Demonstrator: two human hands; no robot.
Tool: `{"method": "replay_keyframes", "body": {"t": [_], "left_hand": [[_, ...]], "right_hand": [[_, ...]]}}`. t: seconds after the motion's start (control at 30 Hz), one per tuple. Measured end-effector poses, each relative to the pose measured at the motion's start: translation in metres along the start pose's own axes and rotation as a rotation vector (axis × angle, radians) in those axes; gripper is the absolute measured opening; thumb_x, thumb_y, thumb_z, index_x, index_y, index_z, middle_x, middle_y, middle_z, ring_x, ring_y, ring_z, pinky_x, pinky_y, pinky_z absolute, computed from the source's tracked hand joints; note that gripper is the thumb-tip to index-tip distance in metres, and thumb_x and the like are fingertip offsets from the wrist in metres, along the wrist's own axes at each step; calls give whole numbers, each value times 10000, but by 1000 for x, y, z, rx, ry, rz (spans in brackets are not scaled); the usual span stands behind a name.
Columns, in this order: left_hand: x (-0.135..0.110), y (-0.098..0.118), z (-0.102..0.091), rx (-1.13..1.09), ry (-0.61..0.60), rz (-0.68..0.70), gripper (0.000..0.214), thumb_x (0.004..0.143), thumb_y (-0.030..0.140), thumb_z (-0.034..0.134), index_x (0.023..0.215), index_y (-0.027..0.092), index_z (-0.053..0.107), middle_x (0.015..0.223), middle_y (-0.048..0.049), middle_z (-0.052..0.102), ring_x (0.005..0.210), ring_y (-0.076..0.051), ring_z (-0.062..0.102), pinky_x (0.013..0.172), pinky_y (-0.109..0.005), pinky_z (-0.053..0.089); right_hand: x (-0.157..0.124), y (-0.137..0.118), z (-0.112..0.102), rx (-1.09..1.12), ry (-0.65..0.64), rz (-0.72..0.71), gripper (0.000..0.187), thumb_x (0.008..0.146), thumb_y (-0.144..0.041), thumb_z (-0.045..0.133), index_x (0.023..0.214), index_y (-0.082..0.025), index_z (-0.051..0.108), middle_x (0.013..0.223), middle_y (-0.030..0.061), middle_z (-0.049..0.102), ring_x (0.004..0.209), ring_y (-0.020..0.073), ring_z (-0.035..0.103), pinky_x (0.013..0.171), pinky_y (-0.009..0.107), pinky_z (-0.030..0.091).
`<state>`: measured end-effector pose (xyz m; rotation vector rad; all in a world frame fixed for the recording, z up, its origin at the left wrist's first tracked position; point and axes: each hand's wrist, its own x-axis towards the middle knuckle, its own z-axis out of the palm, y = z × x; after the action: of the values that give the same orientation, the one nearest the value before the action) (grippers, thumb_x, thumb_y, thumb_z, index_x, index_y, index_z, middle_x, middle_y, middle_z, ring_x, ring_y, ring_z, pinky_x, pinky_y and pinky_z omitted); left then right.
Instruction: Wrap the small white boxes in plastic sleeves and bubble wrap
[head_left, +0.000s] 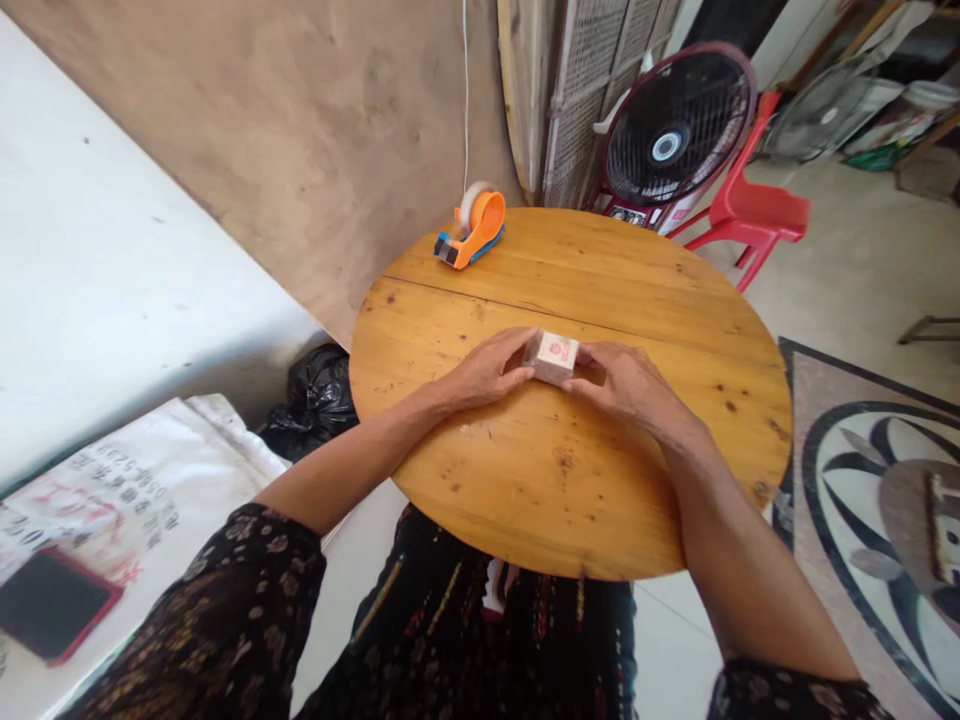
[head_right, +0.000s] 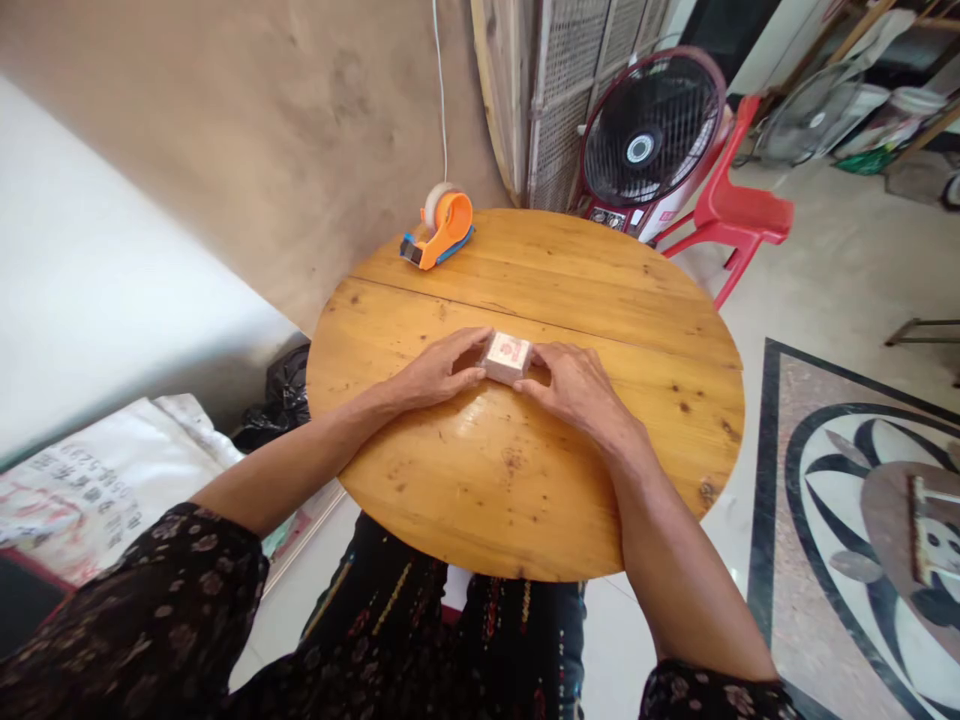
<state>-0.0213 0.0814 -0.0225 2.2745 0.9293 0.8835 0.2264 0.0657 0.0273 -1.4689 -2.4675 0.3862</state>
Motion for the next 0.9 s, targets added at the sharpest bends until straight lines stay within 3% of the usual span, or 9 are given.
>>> {"method": "replay_keyframes", "body": {"t": [0.27, 0.47, 0.7, 0.9], "left_hand": [[2, 0, -2, -38, 56, 43, 442, 913, 247, 593, 1346, 162, 571, 1313, -156, 645, 1200, -250, 620, 1048, -441, 504], [1, 6, -3, 37, 96, 38, 414, 862, 256, 638, 1263, 162, 605, 1173, -115, 688, 1040, -217, 653, 928, -384, 541], [0, 3, -1, 118, 92, -18, 579, 808, 336, 674, 1330, 120, 551, 1309, -173, 610, 1220, -291, 586, 1049, -456, 491], [1, 6, -3, 127, 39, -23, 528, 807, 308, 633, 1301, 130, 575, 1200, -142, 665, 1108, -262, 630, 997, -435, 514]], "right_hand": [[1, -6, 6, -37, 58, -23, 299, 862, -411, 632, 1027, -178, 722, 952, 114, 743, 858, 283, 656, 773, 378, 422], [0, -1, 6, -47, 20, -43, 334, 871, -422, 621, 1084, -180, 711, 1006, 120, 744, 905, 295, 662, 796, 397, 431], [-3, 5, 6, -26, 16, 1, 475, 845, -488, 661, 1216, -191, 678, 1157, 132, 738, 1042, 335, 665, 912, 458, 452], [0, 0, 6, -40, -1, -18, 365, 873, -421, 615, 1143, -193, 707, 1100, 123, 751, 1005, 324, 681, 882, 451, 477]]}}
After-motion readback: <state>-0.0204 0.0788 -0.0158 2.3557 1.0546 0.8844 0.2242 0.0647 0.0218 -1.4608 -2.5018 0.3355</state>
